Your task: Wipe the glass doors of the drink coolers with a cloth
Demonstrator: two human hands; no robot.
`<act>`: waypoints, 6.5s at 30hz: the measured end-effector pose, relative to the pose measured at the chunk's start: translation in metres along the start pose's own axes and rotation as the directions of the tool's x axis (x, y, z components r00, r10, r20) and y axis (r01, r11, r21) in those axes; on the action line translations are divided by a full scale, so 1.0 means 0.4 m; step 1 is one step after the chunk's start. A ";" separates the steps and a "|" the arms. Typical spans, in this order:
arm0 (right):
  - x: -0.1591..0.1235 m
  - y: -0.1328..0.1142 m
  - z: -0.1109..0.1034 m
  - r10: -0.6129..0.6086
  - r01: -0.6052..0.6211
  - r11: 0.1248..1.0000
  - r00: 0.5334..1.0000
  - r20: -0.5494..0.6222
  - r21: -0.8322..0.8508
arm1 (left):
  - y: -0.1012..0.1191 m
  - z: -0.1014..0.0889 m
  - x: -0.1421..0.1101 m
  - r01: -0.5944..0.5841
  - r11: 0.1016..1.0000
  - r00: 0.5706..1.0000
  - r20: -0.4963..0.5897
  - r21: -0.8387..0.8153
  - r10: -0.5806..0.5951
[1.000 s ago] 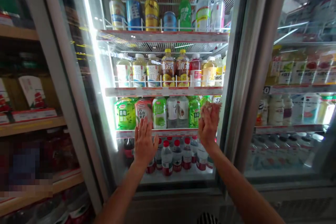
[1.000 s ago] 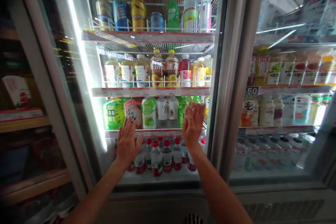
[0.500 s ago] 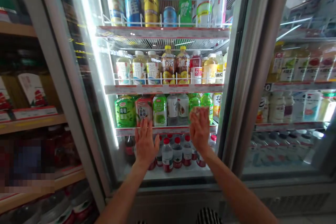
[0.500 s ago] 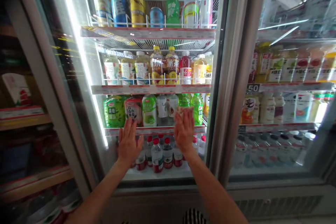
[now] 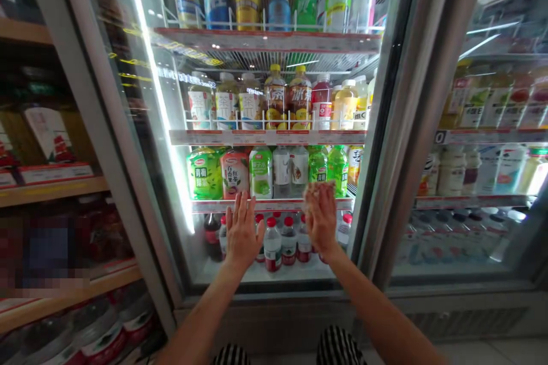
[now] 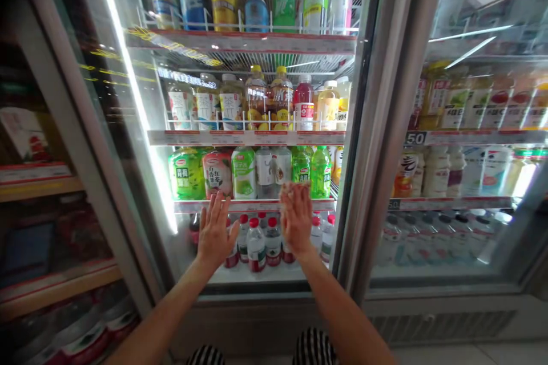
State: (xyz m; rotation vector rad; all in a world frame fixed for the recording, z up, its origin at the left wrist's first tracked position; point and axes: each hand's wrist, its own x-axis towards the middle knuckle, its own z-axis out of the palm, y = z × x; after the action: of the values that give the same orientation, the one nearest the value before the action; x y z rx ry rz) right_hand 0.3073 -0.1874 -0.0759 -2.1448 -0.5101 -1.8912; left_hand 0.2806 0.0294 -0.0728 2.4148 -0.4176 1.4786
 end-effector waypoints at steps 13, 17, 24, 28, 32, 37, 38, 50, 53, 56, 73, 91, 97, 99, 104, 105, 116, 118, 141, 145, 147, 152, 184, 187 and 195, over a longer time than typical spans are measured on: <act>-0.002 -0.008 -0.002 -0.043 0.044 0.998 0.999 0.032 -0.042 | -0.021 -0.001 -0.042 -0.010 1.000 0.999 0.038 0.001 0.010; 0.017 -0.066 0.020 -0.272 0.273 0.962 0.933 0.237 0.027 | -0.037 -0.006 -0.050 -0.043 0.999 0.998 0.058 0.033 0.041; 0.064 -0.032 0.022 -0.032 0.031 0.998 0.999 -0.005 -0.058 | -0.104 -0.021 -0.063 0.037 0.996 0.999 0.011 0.083 -0.038; 0.041 -0.121 0.060 -0.442 0.436 0.896 0.857 0.264 0.083 | -0.119 -0.024 -0.078 -0.022 0.994 0.999 0.052 0.112 0.016; 0.114 -0.172 0.088 -0.350 0.348 0.936 0.915 0.201 0.045 | -0.173 -0.043 -0.074 0.051 0.988 0.998 0.024 0.143 -0.055; 0.118 -0.234 0.134 -0.409 0.395 0.912 0.895 0.180 0.106 | -0.254 -0.075 -0.052 0.128 0.976 0.992 -0.004 0.179 -0.129; 0.100 -0.251 0.145 -0.522 0.497 0.853 0.828 0.206 0.160 | -0.268 -0.080 -0.050 0.130 0.973 0.991 -0.005 0.191 -0.132; 0.106 -0.412 0.244 -0.653 0.589 0.753 0.725 0.221 0.293 | -0.413 -0.134 -0.074 0.211 0.938 0.975 0.009 0.276 -0.222; 0.109 -0.456 0.269 -0.713 0.633 0.697 0.664 0.225 0.338 | -0.433 -0.147 -0.080 0.241 0.929 0.967 0.013 0.282 -0.255; 0.154 -0.501 0.297 -0.595 0.525 0.796 0.771 0.228 0.301 | -0.451 -0.159 -0.086 0.281 0.918 0.957 -0.004 0.280 -0.291; 0.107 -0.558 0.323 -0.697 0.617 0.707 0.691 0.191 0.347 | -0.473 -0.231 -0.093 0.284 0.907 0.957 -0.041 0.312 -0.286; 0.098 -0.144 0.070 -0.325 0.321 0.945 0.915 0.238 0.059 | -0.153 -0.080 0.008 -0.003 0.994 1.000 0.001 0.107 0.003; 0.069 -0.111 0.034 -0.292 0.297 0.955 0.929 0.230 0.011 | -0.076 -0.054 0.025 -0.058 0.995 0.998 -0.001 0.078 0.058; 0.033 -0.097 0.023 -0.354 0.360 0.932 0.894 0.275 0.030 | -0.064 -0.049 0.025 -0.068 0.995 0.998 0.009 0.069 0.068; 0.086 -0.047 0.015 -0.240 0.247 0.969 0.958 0.155 -0.026 | -0.042 -0.037 0.032 -0.080 0.996 0.997 0.013 0.050 0.079; 0.101 -0.039 0.015 -0.199 0.204 0.978 0.974 0.107 -0.038 | -0.037 -0.034 0.035 -0.082 0.996 0.997 0.009 0.042 0.082; 0.042 0.048 -0.025 -0.166 0.175 0.979 0.982 0.089 -0.103 | 0.019 -0.012 0.048 -0.122 0.993 0.993 0.010 0.000 0.122; 0.058 0.065 -0.027 -0.087 0.087 0.990 0.996 -0.001 -0.113 | 0.030 -0.006 0.048 -0.127 0.992 0.992 0.012 -0.012 0.127; 0.052 0.189 -0.081 0.028 -0.041 0.996 0.987 -0.156 -0.081 | 0.046 0.002 0.084 -0.133 0.991 0.991 -0.003 -0.012 0.133; 0.130 0.202 -0.078 0.087 -0.097 0.995 0.971 -0.220 -0.034 | 0.050 -0.001 0.108 -0.122 0.992 0.992 -0.022 -0.021 0.121; 0.106 0.196 -0.079 0.089 -0.095 0.995 0.973 -0.211 -0.018 | 0.046 -0.003 0.116 -0.114 0.993 0.993 -0.038 -0.018 0.113; 0.113 0.206 -0.079 0.060 -0.065 0.998 0.978 -0.202 -0.018 | 0.030 -0.013 0.146 -0.137 0.991 0.988 -0.071 -0.005 0.136; 0.345 0.105 -0.048 -0.078 0.079 0.997 0.977 -0.197 0.000 | 0.003 -0.062 0.274 -0.177 0.983 0.964 -0.192 0.045 0.182; 0.329 0.075 -0.043 -0.217 0.217 0.976 0.976 -0.034 0.017 | 0.008 -0.071 0.286 -0.185 0.982 0.961 -0.199 0.046 0.190; 0.413 0.110 -0.039 0.052 -0.049 0.999 0.941 -0.335 0.018 | -0.023 -0.077 0.290 -0.168 0.983 0.965 -0.190 0.069 0.178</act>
State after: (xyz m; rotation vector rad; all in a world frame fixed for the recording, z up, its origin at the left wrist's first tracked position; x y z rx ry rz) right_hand 0.3283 -0.2167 0.0921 -1.7548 -0.3869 -2.1579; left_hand 0.3095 0.0380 0.0439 2.2916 -0.5636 1.8034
